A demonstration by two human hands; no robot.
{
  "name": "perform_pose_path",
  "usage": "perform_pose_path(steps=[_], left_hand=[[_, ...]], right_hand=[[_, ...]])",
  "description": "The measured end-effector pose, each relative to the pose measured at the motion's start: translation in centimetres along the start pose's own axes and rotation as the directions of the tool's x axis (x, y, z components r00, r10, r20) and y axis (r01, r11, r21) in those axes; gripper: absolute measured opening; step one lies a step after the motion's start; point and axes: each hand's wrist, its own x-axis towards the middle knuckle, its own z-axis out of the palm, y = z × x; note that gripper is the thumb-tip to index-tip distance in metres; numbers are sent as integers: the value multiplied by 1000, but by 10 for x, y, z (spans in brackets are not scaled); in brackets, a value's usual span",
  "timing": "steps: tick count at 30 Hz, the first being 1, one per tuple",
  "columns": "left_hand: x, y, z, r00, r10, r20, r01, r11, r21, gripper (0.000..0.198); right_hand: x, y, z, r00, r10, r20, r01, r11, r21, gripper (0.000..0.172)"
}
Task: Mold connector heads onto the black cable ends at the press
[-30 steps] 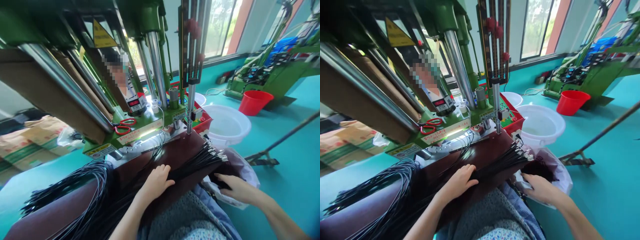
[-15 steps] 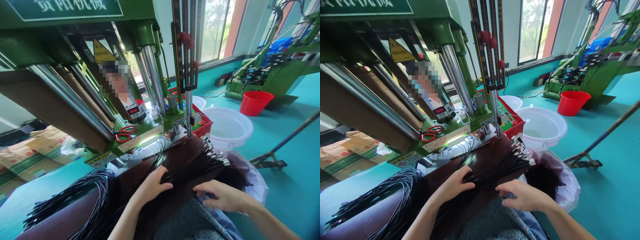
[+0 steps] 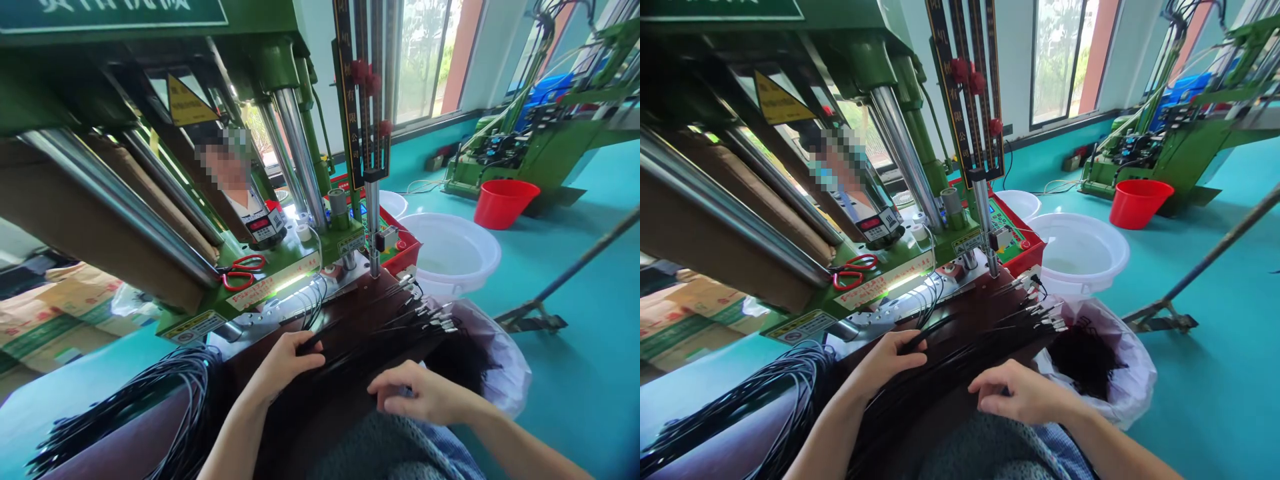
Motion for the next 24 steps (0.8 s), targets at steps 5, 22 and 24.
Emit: perform_pose_path(steps=[5, 22, 24], left_hand=[[-4, -1, -9, 995, 30, -98, -40, 994, -102, 28], [-23, -3, 13, 980, 139, -140, -102, 966, 239, 21], [-22, -2, 19, 994, 86, -69, -73, 982, 177, 21]], right_hand=[[29, 5, 21, 999, 31, 28, -42, 807, 589, 25], [65, -12, 12, 962, 3, -272, 253, 360, 898, 33], [62, -17, -2, 928, -3, -373, 346, 380, 858, 30]])
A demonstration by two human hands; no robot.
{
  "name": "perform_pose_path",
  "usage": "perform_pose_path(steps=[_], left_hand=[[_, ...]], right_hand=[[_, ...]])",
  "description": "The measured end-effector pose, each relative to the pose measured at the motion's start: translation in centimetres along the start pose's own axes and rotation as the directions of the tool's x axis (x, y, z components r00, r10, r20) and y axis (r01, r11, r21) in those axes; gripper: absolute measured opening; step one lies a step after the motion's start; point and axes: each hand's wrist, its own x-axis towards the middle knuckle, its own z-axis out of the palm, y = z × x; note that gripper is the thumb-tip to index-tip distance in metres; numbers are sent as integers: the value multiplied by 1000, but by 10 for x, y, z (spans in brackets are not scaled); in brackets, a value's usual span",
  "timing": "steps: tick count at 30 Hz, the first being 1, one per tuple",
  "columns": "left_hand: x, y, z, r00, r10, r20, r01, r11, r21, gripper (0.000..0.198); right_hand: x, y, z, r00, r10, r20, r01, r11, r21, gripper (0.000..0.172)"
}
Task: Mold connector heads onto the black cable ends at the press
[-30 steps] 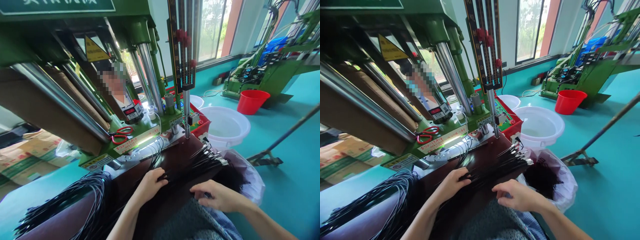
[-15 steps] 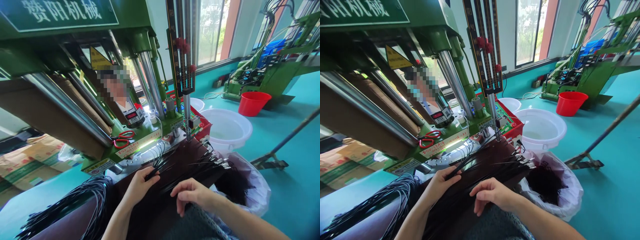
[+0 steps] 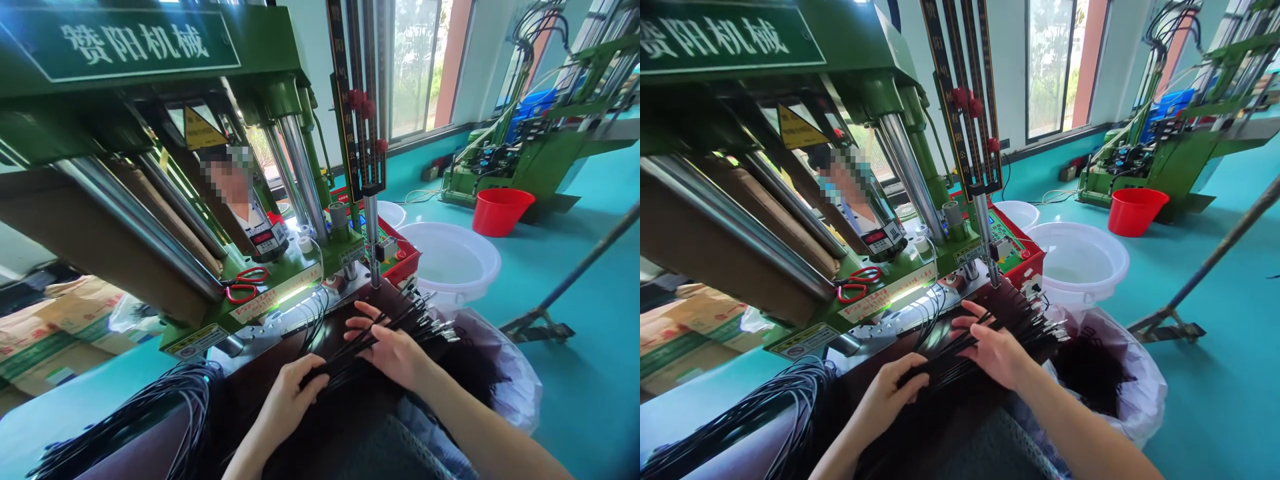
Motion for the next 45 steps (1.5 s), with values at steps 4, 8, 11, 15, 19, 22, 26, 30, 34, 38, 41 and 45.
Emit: perform_pose_path(steps=[4, 8, 11, 15, 19, 22, 26, 30, 34, 38, 41, 45], left_hand=[[10, 13, 13, 995, 43, 88, -45, 999, 26, 25], [33, 47, 23, 988, 137, 75, -139, 990, 17, 18], [50, 74, 28, 981, 191, 34, -191, 982, 5, 18], [63, 84, 34, 975, 219, -43, -217, 975, 42, 23], [66, 76, 40, 986, 157, -49, -158, 987, -19, 22], [68, 72, 43, 994, 100, -50, -104, 990, -90, 20], [70, 70, 45, 995, 74, -69, -83, 987, -136, 19], [71, 68, 45, 996, 77, -48, -83, 985, -149, 17], [70, 67, 45, 998, 64, -20, -66, 984, -163, 18], [70, 67, 43, 999, 52, -1, -51, 979, -199, 17], [70, 68, 42, 999, 38, 13, -34, 970, -242, 16], [69, 68, 41, 998, 43, 35, -32, 959, -280, 17]], right_hand=[[3, -23, 1, 994, -86, -64, 70, 971, -228, 17], [3, -30, 5, 994, -82, -74, 50, 931, -361, 19], [3, -31, 3, 993, -89, -83, 53, 929, -367, 23], [0, -36, -6, 989, -131, -64, 103, 939, -328, 30], [-4, -42, -15, 983, -161, -90, 118, 924, -364, 23], [-4, -48, -19, 963, -226, -146, 149, 900, -410, 21], [-4, -54, -24, 959, -228, -172, 145, 907, -395, 31], [-3, -53, -28, 949, -254, -189, 194, 938, -288, 32], [1, -45, -27, 905, -350, -243, 303, 929, -211, 32], [4, -43, -22, 821, -476, -315, 405, 875, -266, 26], [6, -45, -18, 745, -564, -357, 481, 825, -298, 24], [7, -48, -17, 744, -566, -354, 492, 824, -282, 19]])
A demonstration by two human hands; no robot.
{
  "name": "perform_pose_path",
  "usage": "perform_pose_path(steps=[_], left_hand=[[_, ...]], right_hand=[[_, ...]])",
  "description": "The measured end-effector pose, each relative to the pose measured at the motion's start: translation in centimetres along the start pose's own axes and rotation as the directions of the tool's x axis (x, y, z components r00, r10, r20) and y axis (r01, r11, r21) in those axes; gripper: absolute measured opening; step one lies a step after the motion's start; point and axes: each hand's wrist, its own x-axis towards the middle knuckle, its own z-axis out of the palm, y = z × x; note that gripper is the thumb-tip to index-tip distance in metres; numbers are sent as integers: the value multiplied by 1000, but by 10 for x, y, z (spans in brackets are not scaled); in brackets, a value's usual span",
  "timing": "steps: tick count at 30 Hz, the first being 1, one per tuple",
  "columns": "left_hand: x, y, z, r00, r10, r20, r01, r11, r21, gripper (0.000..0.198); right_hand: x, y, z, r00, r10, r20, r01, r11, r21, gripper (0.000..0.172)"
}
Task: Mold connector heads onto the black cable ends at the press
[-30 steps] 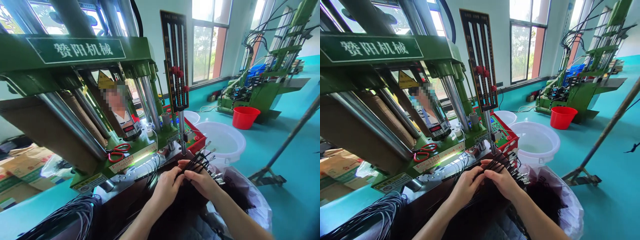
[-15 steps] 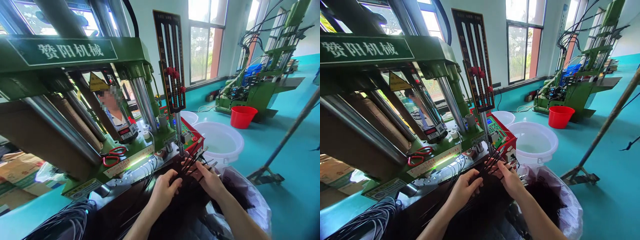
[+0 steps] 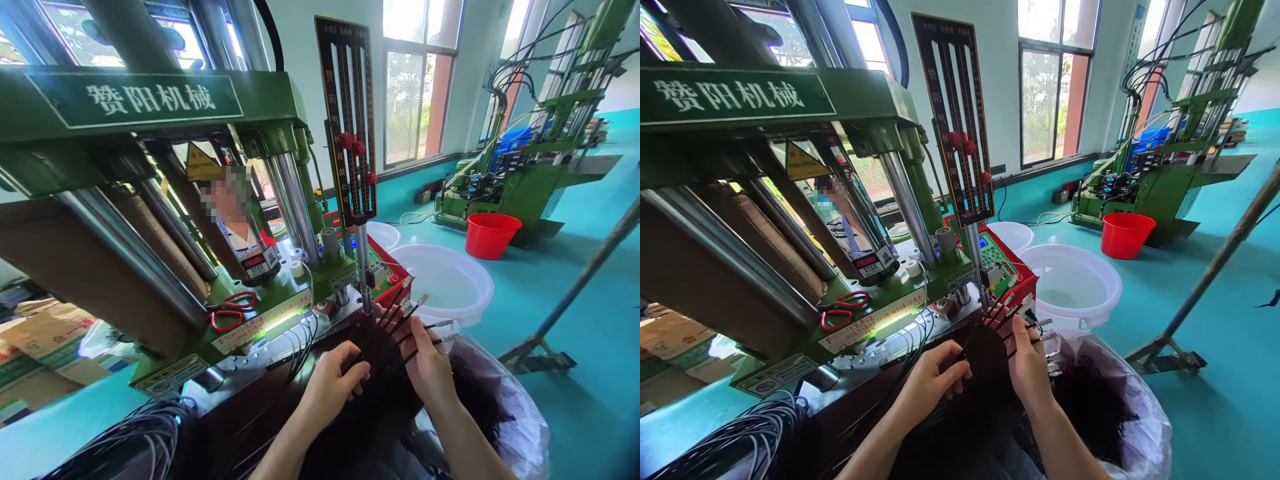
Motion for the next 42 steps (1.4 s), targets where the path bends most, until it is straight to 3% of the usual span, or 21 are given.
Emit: perform_pose_path(steps=[4, 7, 13, 21, 28, 32, 37, 42], left_hand=[[1, -3, 1, 1000, -9, 12, 10, 996, -85, 19], [2, -5, 2, 999, -1, 36, 6, 990, -138, 20], [-1, -7, 4, 999, 33, 25, -30, 996, -82, 22], [-2, -6, -2, 999, 23, 49, -18, 996, -93, 22], [5, -13, 8, 992, -3, 129, 22, 989, -143, 24], [7, -14, 11, 994, -20, 112, 34, 992, -120, 26], [5, -13, 12, 998, 23, 50, -25, 999, 38, 33], [3, -7, 8, 980, 194, -41, -170, 928, 331, 35]], right_hand=[[0, -2, -6, 998, 35, 56, -31, 998, -63, 16], [-2, -6, -11, 969, 182, 164, -163, 979, -122, 16], [-1, -7, -17, 934, 276, 226, -241, 955, -173, 14], [9, -2, -23, 986, 165, -28, -163, 985, 51, 16], [7, -13, -23, 970, 218, 112, -227, 971, 78, 17], [6, -7, -25, 981, 175, 87, -174, 985, -16, 15], [8, -1, -21, 980, 196, 16, -195, 979, -65, 19], [11, -2, -17, 981, 123, -152, -120, 992, 25, 19]])
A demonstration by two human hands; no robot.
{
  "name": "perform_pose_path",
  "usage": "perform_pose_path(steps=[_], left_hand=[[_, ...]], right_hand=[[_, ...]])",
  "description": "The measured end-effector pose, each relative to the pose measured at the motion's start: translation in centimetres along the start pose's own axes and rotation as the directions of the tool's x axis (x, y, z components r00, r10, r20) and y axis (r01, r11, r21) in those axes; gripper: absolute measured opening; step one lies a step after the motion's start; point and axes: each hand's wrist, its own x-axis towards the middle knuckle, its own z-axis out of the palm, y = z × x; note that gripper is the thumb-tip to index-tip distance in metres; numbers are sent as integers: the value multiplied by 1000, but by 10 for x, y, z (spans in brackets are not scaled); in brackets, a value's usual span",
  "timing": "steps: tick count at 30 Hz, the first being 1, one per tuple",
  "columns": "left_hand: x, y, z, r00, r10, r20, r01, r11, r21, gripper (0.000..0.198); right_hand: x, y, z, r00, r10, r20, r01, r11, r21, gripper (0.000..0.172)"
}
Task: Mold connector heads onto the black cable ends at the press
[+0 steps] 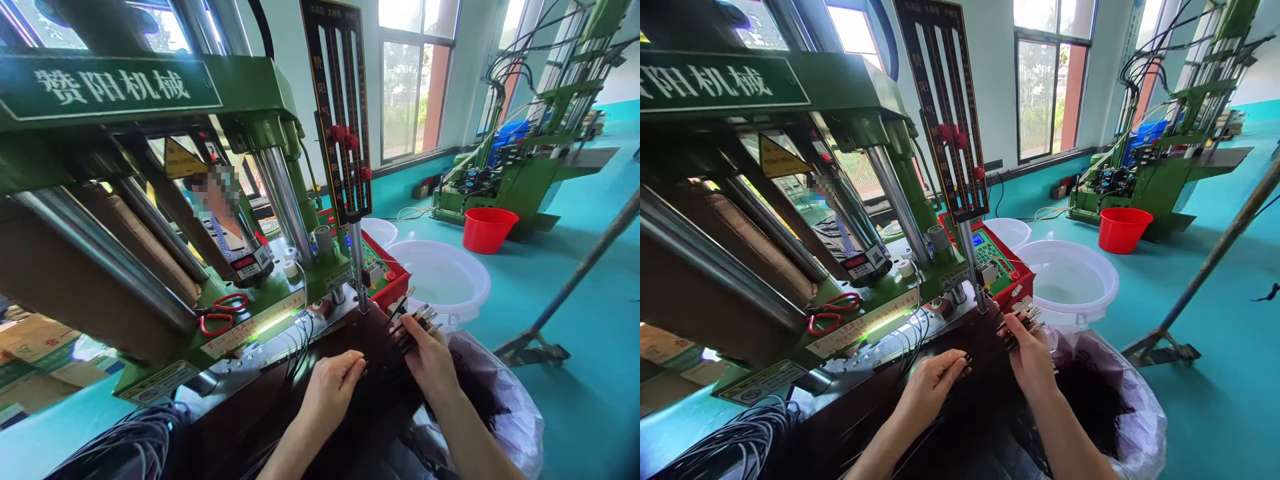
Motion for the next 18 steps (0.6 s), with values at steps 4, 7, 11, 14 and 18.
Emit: perform_pose_path(steps=[4, 7, 11, 14, 18], left_hand=[[-1, 1, -3, 999, 25, 25, -27, 998, 59, 36], [-9, -4, 3, 997, -13, 79, 11, 999, 30, 37], [-34, -15, 23, 960, -118, 255, 146, 985, -93, 31], [-57, -22, 35, 908, -105, 405, 234, 930, -284, 23], [-73, -18, 50, 895, -4, 445, 319, 703, -636, 31]], right_hand=[[3, 1, 2, 1000, -25, 7, 25, 1000, 17, 16], [4, -1, -1, 993, 15, 114, -13, 1000, -18, 17], [-4, -12, -8, 882, 252, 399, -195, 964, -179, 25], [-19, -17, -5, 663, 429, 614, -182, 887, -424, 24], [-40, -3, 9, 391, 557, 733, -54, 808, -586, 27]])
